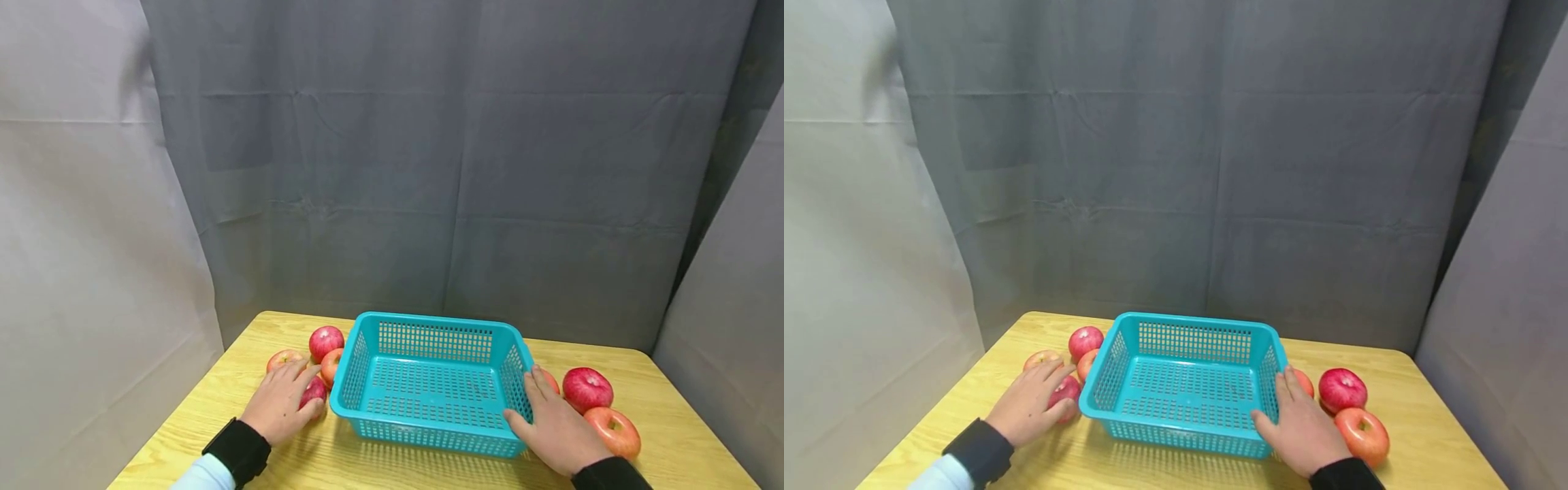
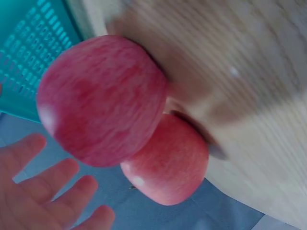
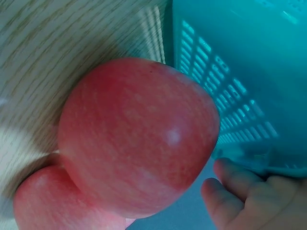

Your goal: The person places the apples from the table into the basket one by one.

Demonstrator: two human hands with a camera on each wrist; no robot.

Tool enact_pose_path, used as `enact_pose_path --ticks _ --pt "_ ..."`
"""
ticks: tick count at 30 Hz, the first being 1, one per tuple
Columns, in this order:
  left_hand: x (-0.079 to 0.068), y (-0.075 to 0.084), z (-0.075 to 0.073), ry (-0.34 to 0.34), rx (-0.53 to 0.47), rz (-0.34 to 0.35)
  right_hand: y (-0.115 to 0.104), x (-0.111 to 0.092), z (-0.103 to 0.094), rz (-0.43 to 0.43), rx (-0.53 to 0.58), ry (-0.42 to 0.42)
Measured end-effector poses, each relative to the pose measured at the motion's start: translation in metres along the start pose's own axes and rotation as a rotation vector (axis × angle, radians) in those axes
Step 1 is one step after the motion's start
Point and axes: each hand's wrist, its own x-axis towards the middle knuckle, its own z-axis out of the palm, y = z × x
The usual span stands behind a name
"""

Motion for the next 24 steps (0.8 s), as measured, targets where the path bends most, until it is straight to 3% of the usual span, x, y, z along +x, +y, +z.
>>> enact_pose_path --ticks 15,24 --pt "-0.001 -0.007 0.015 0.015 0.056 0.054 -0.005 -0.002 -0.004 -0.01 -0.012 0.027" --pt "-0.006 -0.005 0.021 -0.034 0.043 0.02 -0.003 -0.002 -0.001 0.006 -0.005 0.003"
